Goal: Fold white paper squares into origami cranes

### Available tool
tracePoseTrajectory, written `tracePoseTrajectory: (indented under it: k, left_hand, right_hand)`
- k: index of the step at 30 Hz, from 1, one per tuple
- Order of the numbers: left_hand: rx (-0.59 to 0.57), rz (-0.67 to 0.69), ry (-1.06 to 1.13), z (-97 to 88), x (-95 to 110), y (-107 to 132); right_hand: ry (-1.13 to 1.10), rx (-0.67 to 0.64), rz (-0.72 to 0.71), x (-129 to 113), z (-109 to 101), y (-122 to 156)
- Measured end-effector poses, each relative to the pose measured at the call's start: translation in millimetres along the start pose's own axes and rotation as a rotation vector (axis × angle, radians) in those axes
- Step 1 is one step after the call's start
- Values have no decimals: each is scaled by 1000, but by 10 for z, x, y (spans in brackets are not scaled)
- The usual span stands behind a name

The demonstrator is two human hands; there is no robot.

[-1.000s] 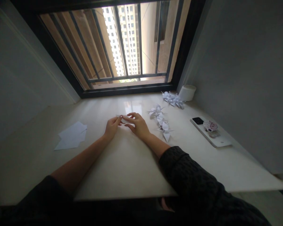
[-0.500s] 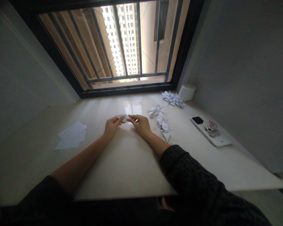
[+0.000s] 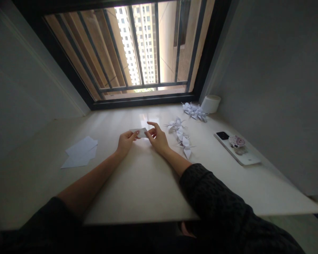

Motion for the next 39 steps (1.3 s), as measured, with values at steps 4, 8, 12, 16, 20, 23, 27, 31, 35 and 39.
tracePoseTrajectory:
  k: [4,8,12,16,20,23,27,31,35,39]
  left_hand:
    - [9,-6,1,-11,7,-1]
    - [38,2,-13,-38,-47,-35]
    - [42,5,-13,-47,-85,-56]
    - [53,7,-10,-48,-72,-52]
    - [97,-14,-3,-57,-60,-49]
    - [110,-33,5,-64,-66,-53]
    - [74,-38,39,-63,-72,-57]
    - [27,-22,36,-45,-44,-45]
    - [-16,50,-19,-24,6,-24]
    - [-18,100,-64,-22,28,-9]
  right_hand:
    - [-23,-45,-30,-1,23,6]
    - [-27,-85,-53,15,37,4]
    - [32,-125,-83,-19,39,20]
    - [141,-119,-154,-111,1,35]
    - [388,-106,-320,-220,-73,27]
    - [619,-170,-432,-232,-97,9]
    - [771,-210,-474,-197,-104,-12]
    - [753,-148,-449,-199,-106,-11]
    - [553,-72,-344,-189,-97,-11]
    - [338,-75,-208,-153,-67,-19]
Point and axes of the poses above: each hand's wrist, its own y-axis away from the middle knuckle, its own z-axis out of the palm, x = y × z, the point moved 3 cm from there along -y, towards the middle knuckle, and after that the axes turned 3 degrees about -z, right-handed, at the moved point
